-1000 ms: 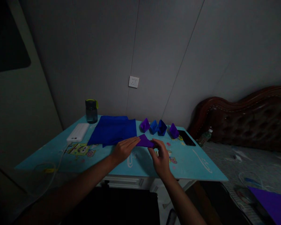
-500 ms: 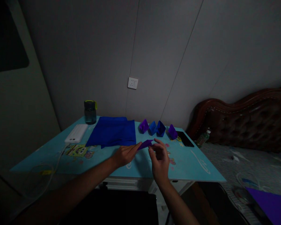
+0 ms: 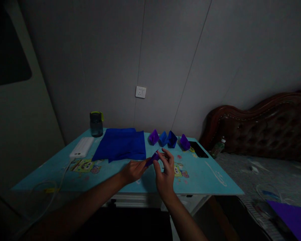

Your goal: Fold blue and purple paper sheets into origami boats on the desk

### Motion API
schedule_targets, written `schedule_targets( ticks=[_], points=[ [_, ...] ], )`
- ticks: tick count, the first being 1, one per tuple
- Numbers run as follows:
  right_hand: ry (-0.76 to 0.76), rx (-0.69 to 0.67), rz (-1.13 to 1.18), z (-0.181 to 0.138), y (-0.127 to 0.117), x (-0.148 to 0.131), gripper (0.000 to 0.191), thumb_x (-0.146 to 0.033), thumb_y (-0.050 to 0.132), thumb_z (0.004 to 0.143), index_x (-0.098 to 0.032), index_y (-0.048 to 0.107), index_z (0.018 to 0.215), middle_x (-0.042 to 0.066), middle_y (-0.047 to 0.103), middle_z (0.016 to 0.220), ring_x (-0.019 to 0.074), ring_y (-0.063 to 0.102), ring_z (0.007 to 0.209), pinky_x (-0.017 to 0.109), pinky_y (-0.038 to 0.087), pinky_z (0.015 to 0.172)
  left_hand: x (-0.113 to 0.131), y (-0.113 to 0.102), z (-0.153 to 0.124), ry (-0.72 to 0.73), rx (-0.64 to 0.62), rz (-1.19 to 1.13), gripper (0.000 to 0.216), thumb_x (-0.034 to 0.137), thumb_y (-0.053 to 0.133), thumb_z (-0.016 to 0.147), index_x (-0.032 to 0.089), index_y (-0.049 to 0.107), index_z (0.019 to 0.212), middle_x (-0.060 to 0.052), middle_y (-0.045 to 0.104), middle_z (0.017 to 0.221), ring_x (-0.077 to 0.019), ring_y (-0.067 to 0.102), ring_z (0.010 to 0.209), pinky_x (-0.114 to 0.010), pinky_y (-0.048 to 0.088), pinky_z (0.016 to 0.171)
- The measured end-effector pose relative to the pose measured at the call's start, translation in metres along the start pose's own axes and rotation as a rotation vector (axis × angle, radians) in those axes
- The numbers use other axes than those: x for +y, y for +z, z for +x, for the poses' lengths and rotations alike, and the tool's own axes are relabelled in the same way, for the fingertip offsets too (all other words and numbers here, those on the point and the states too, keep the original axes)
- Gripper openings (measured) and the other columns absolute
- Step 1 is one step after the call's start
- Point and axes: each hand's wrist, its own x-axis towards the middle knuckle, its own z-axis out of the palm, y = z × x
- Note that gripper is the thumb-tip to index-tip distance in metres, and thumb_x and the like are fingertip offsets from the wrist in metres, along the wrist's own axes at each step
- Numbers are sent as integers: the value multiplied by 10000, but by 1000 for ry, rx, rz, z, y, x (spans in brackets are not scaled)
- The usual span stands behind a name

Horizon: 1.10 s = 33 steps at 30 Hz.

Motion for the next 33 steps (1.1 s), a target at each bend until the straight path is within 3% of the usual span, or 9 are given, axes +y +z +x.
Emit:
schedule_targets(
  ticks=[5, 10, 14, 18, 21, 23, 25, 29, 33],
  points=[
    [28, -76, 99, 9, 2, -4, 195, -305, 571, 906, -286, 681, 1066, 73, 548, 1273, 246, 513, 1197, 441, 437, 975, -5, 4, -7, -86, -17, -25, 457, 216, 289, 1003, 144, 259, 1453, -105, 725, 1002, -136, 708, 750, -245, 596, 720],
    [63, -233, 232, 21, 14, -11, 158, -333, 574, 905, -263, 716, 916, 58, 620, 1057, 212, 593, 1014, 361, 486, 863, -16, 5, -9, -297, -33, -145, 355, 213, 291, 987, 160, 508, 1263, -102, 709, 1086, -168, 706, 881, -284, 587, 794],
    [71, -259, 227, 36, 29, -17, 155, -341, 594, 889, -252, 719, 873, 44, 625, 944, 197, 596, 927, 332, 475, 826, -20, 3, -6, -453, -17, -238, 330, 190, 313, 959, 128, 551, 1179, -113, 722, 969, -192, 706, 862, -304, 579, 779],
    [128, -273, 265, 51, 39, -16, 179, -368, 610, 863, -223, 708, 828, 50, 643, 902, 200, 594, 882, 311, 470, 755, -17, 0, -3, -478, -13, -279, 310, 232, 318, 961, 139, 555, 1138, -103, 712, 854, -195, 702, 760, -300, 564, 697],
    [242, -211, 361, 58, 45, -13, 208, -389, 680, 795, -223, 659, 920, 22, 630, 839, 165, 568, 756, 277, 461, 675, -15, -1, -1, -482, 35, -319, 294, 274, 319, 971, 159, 572, 1066, -85, 699, 786, -188, 692, 699, -284, 539, 655],
    [347, -195, 477, 62, 45, -12, 401, -397, 738, 732, -249, 584, 1071, -24, 592, 780, 130, 527, 655, 244, 443, 608, -14, -1, 0, -483, 72, -337, 286, 290, 329, 970, 167, 579, 1033, -88, 699, 791, -189, 690, 699, -281, 526, 652],
    [414, -277, 548, 67, 43, -10, 507, -413, 754, 710, -260, 535, 1141, -53, 555, 736, 113, 499, 610, 224, 417, 570, -14, -3, 1, -498, 85, -345, 277, 296, 341, 966, 171, 585, 1001, -77, 688, 745, -185, 677, 652, -277, 511, 629],
    [372, -552, 400, 74, 37, -6, 328, -507, 641, 797, -181, 607, 776, -44, 505, 621, 108, 445, 563, 231, 352, 531, -13, -5, 1, -552, 71, -372, 261, 298, 367, 949, 177, 598, 952, -53, 651, 655, -176, 641, 581, -272, 486, 598],
    [215, -507, 140, 76, 38, -8, 403, -492, 543, 875, -180, 537, 619, -38, 473, 566, 111, 411, 535, 245, 312, 521, -7, -7, 7, -579, 52, -466, 252, 296, 389, 928, 182, 609, 970, -61, 671, 732, -179, 654, 657, -274, 492, 646]
  ],
)
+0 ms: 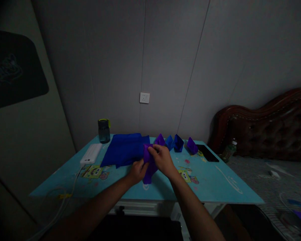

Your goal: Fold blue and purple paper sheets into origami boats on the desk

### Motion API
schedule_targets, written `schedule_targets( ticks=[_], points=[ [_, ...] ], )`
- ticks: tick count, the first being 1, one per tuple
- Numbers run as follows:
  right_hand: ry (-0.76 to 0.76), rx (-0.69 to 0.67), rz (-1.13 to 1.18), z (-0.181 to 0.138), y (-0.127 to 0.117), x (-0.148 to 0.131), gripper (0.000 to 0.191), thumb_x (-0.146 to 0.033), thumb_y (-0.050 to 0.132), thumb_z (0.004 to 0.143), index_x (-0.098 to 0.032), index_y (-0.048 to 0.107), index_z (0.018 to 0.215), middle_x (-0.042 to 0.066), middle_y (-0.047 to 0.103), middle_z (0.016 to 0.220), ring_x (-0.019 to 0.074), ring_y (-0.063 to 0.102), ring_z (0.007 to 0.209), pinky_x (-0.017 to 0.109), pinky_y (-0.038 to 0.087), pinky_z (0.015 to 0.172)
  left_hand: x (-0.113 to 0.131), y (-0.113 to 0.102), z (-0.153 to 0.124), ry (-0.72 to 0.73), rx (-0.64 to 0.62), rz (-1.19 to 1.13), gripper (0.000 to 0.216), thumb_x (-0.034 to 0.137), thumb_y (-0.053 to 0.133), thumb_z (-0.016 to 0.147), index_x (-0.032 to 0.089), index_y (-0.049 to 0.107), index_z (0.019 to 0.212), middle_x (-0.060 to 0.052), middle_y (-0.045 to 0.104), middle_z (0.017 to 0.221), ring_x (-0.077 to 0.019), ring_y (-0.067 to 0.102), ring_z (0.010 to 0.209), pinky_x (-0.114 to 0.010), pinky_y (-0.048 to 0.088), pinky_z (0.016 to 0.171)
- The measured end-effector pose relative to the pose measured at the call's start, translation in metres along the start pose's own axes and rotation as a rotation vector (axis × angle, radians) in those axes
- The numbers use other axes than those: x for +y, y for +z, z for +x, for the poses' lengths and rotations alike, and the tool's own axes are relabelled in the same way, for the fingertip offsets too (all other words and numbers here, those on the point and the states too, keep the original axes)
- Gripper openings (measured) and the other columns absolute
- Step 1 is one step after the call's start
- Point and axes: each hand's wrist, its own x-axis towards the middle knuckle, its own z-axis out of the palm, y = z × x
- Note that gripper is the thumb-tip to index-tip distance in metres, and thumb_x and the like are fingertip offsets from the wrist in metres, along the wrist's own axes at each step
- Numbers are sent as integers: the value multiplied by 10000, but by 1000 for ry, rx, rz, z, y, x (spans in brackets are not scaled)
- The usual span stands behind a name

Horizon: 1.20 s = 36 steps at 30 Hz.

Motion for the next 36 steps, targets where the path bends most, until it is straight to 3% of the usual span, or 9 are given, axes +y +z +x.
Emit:
schedule_targets(
  ticks=[4, 8, 12, 18, 22, 25, 30, 33, 36],
  points=[
    [-218, 11, -357, 5, 2, -7, 328, -365, 506, 932, -177, 601, 681, 7, 581, 657, 146, 494, 637, 270, 335, 621, 16, -6, 3, -139, -59, -218, 256, 391, 491, 894, 165, 595, 833, -22, 633, 662, -161, 628, 624, -264, 502, 614],
    [-375, -254, -564, 11, -5, -8, 224, -316, 544, 937, -186, 689, 826, 43, 668, 765, 181, 562, 765, 302, 345, 726, 31, -33, 3, -361, 49, -576, 351, 491, 522, 880, 160, 568, 985, -39, 681, 829, -175, 682, 709, -281, 557, 623],
    [-409, -475, -562, 11, -2, 0, 184, -323, 586, 921, -200, 713, 872, 40, 707, 792, 183, 597, 788, 311, 357, 760, 36, -60, -6, -492, -32, -553, 357, 508, 611, 819, 152, 582, 832, -35, 683, 712, -192, 700, 658, -298, 576, 616],
    [-295, -504, -507, 6, 10, 5, 178, -343, 619, 897, -227, 696, 1008, 37, 724, 878, 190, 646, 828, 312, 416, 783, 35, -67, -22, -547, -51, -492, 357, 507, 588, 828, 154, 566, 778, -55, 697, 710, -188, 700, 672, -313, 584, 628],
    [-233, -385, -558, -1, -4, 11, 533, -363, 699, 821, -266, 527, 1316, 90, 655, 1184, 268, 580, 1122, 432, 390, 964, 33, -69, -23, -570, -26, -471, 350, 505, 555, 840, 163, 530, 771, -61, 692, 720, -189, 700, 700, -291, 566, 604],
    [-126, -264, -539, -16, -21, 32, 703, -392, 719, 782, -275, 421, 1407, 123, 530, 1360, 313, 473, 1260, 508, 352, 1024, 31, -78, -24, -588, -89, -403, 334, 489, 523, 853, 167, 511, 764, -59, 686, 748, -157, 676, 604, -240, 506, 510],
    [151, -357, -129, -49, -35, 71, 656, -427, 625, 843, -214, 382, 1414, 117, 637, 1187, 249, 629, 1025, 411, 505, 872, 24, -95, -28, -575, -280, -205, 290, 426, 499, 858, 158, 535, 752, -40, 664, 732, -97, 589, 477, -196, 419, 440],
    [182, -352, -123, -61, -32, 80, 482, -448, 586, 865, -194, 542, 1272, 90, 687, 1038, 252, 642, 963, 398, 507, 849, 15, -94, -31, -586, -423, -191, 305, 451, 518, 844, 153, 570, 807, -49, 670, 762, -112, 608, 503, -187, 417, 419],
    [143, -289, -179, -63, -27, 83, 431, -447, 581, 868, -193, 593, 1216, 80, 692, 1004, 255, 640, 935, 405, 501, 841, 4, -83, -33, -608, -426, -284, 356, 502, 519, 835, 152, 567, 869, -72, 686, 832, -120, 628, 507, -189, 431, 404]
  ],
)
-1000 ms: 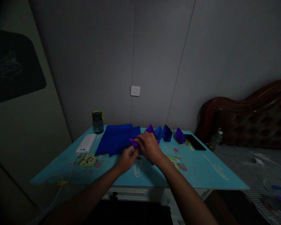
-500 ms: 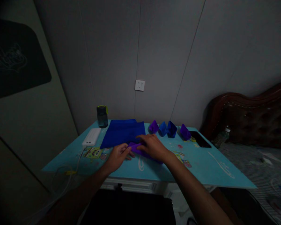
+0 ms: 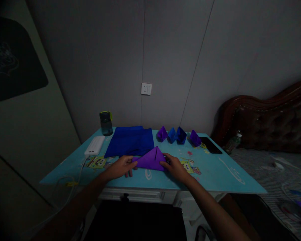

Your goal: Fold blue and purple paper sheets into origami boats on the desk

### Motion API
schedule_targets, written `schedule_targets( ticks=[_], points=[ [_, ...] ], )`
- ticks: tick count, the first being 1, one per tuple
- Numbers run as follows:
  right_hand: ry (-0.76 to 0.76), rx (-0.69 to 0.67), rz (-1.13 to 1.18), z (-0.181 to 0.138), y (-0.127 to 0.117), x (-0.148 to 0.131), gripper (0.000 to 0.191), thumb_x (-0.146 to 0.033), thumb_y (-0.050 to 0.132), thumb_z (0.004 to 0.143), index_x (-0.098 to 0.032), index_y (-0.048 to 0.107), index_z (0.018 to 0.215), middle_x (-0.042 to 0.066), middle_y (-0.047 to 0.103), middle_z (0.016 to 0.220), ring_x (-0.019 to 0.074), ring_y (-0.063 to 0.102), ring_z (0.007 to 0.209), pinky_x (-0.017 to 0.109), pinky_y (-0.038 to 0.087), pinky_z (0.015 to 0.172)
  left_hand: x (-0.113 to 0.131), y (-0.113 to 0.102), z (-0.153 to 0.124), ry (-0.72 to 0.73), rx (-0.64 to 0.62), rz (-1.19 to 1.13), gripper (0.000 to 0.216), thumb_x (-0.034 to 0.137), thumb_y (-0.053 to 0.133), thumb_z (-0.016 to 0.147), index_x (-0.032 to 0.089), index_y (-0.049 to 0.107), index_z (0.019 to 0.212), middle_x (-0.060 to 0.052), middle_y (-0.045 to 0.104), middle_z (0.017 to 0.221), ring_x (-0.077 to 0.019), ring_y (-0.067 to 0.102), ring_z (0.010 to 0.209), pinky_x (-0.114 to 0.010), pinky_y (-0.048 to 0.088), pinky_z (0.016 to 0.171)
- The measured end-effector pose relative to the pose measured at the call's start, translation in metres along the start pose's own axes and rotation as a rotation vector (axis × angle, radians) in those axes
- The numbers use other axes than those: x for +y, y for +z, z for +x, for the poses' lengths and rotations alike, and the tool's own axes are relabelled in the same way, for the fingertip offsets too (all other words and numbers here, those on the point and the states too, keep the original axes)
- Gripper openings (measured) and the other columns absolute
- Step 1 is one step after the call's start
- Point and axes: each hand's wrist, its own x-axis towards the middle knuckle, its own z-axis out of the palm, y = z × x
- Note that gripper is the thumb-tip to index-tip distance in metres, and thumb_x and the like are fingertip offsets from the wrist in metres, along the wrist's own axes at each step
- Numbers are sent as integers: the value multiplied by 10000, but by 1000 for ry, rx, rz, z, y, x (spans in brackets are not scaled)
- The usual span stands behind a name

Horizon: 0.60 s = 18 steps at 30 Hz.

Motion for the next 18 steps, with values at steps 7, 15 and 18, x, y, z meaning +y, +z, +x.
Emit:
schedule_targets(
  ticks=[7, 15, 18],
  points=[
    [-95, 526, -142, -6, -4, 16, 445, -463, 663, 808, -222, 590, 1175, 116, 620, 1138, 280, 589, 1015, 467, 460, 897, -21, 17, 14, -16, 345, -225, 394, 544, 551, 794, 153, 507, 818, -78, 693, 760, -118, 597, 421, -201, 401, 369],
    [-72, 578, 236, -13, 5, 14, 260, -444, 649, 831, -217, 550, 910, 78, 638, 1022, 217, 625, 876, 376, 517, 772, -27, 19, 6, 53, 364, -314, 395, 540, 536, 830, 151, 526, 894, -85, 716, 830, -105, 594, 412, -196, 383, 375],
    [-66, 589, 291, -10, 9, 9, 245, -430, 651, 830, -212, 580, 917, 73, 644, 1018, 208, 628, 881, 373, 508, 803, -27, 19, 4, 66, 361, -313, 394, 536, 534, 839, 148, 527, 908, -93, 719, 840, -106, 600, 421, -198, 388, 390]
  ],
)
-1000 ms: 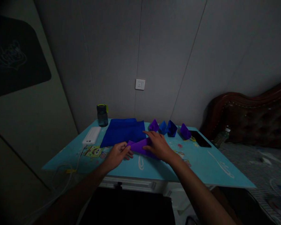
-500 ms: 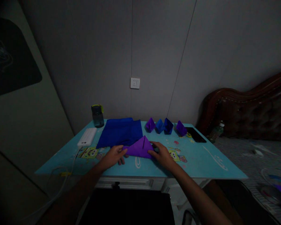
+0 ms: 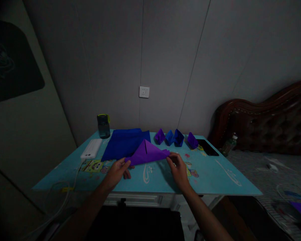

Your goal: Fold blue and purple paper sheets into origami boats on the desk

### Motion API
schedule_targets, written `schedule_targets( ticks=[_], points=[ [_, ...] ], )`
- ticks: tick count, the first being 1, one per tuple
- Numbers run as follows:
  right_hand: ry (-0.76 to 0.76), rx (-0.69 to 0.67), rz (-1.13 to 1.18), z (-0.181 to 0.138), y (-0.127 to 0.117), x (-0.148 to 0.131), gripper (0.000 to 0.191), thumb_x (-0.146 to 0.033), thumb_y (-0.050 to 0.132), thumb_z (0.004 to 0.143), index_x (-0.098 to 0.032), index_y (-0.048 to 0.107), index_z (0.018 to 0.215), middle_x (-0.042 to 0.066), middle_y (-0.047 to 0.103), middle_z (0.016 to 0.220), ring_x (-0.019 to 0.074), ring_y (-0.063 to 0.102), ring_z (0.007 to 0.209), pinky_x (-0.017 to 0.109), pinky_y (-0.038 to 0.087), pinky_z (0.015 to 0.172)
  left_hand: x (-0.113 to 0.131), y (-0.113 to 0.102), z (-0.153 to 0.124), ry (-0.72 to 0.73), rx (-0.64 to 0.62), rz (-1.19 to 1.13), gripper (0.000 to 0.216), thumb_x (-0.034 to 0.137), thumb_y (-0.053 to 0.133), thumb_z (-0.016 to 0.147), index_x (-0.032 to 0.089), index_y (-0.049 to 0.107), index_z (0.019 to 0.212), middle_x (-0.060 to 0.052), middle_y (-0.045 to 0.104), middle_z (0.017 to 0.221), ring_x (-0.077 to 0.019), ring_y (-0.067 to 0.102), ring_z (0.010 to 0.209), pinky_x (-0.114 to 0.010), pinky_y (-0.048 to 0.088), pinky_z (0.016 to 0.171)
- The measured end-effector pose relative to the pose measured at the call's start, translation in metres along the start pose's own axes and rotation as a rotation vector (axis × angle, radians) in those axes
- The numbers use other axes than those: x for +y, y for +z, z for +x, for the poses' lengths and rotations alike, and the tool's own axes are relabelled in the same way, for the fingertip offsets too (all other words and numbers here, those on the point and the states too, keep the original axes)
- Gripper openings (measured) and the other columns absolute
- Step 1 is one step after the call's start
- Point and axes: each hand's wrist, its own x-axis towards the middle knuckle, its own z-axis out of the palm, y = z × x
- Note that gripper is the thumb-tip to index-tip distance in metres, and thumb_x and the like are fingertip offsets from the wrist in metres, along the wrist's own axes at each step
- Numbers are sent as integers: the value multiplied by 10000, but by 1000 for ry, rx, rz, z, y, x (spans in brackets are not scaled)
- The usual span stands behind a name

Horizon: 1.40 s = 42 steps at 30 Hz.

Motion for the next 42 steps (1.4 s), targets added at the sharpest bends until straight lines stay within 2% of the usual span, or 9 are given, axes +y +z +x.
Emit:
schedule_targets(
  ticks=[6, 12, 17, 23, 28, 33, 39, 42],
  points=[
    [82, 12, 72, -3, 13, 5, 326, -448, 650, 819, -214, 614, 1044, 94, 660, 1072, 247, 623, 995, 434, 482, 903, 2, 1, -1, 3, 13, 2, 403, 545, 540, 828, 149, 539, 905, -82, 719, 826, -111, 600, 422, -207, 386, 402],
    [122, 56, 196, -4, 27, 5, 299, -458, 647, 809, -221, 607, 986, 66, 679, 935, 221, 640, 870, 414, 526, 830, 5, 1, -4, 9, 16, 17, 384, 530, 535, 834, 149, 539, 884, -75, 714, 813, -106, 596, 422, -205, 385, 404],
    [154, 120, 219, -5, 24, 6, 280, -457, 702, 756, -217, 658, 892, 51, 705, 861, 216, 646, 804, 411, 531, 790, 8, 3, -4, 11, 49, 42, 354, 507, 529, 837, 155, 528, 865, -64, 710, 791, -102, 586, 413, -202, 383, 399],
    [230, 178, 283, -5, 22, 16, 366, -428, 733, 741, -198, 705, 1025, 72, 727, 952, 220, 659, 844, 420, 509, 835, 10, 7, -2, 18, 65, 77, 358, 502, 523, 838, 147, 545, 877, -68, 707, 814, -88, 569, 405, -195, 374, 393],
    [262, 106, 303, -3, 22, 18, 493, -432, 714, 768, -200, 649, 1198, 72, 725, 1006, 211, 662, 860, 409, 501, 851, 6, 6, 0, 39, 93, 84, 361, 506, 510, 848, 150, 548, 892, -62, 703, 838, -87, 576, 406, -192, 368, 384],
    [253, 4, 252, -3, 23, 19, 464, -465, 711, 760, -191, 682, 1134, 81, 731, 987, 226, 665, 864, 411, 514, 836, 2, 2, -1, 79, 151, 113, 335, 490, 499, 861, 158, 543, 864, -53, 698, 869, -75, 569, 401, -188, 368, 382],
    [246, -42, 228, -3, 23, 16, 394, -467, 706, 761, -206, 707, 1056, 72, 732, 999, 227, 667, 891, 414, 508, 869, 4, 0, -1, 70, 206, 111, 344, 505, 518, 851, 161, 530, 845, -38, 696, 803, -70, 545, 377, -186, 365, 377],
    [245, -49, 232, -7, 24, 13, 412, -462, 708, 761, -205, 690, 1082, 79, 723, 1032, 231, 661, 905, 422, 504, 875, 4, 1, -3, 62, 217, 66, 347, 512, 533, 836, 165, 519, 829, -31, 694, 777, -70, 538, 369, -189, 355, 372]
  ],
)
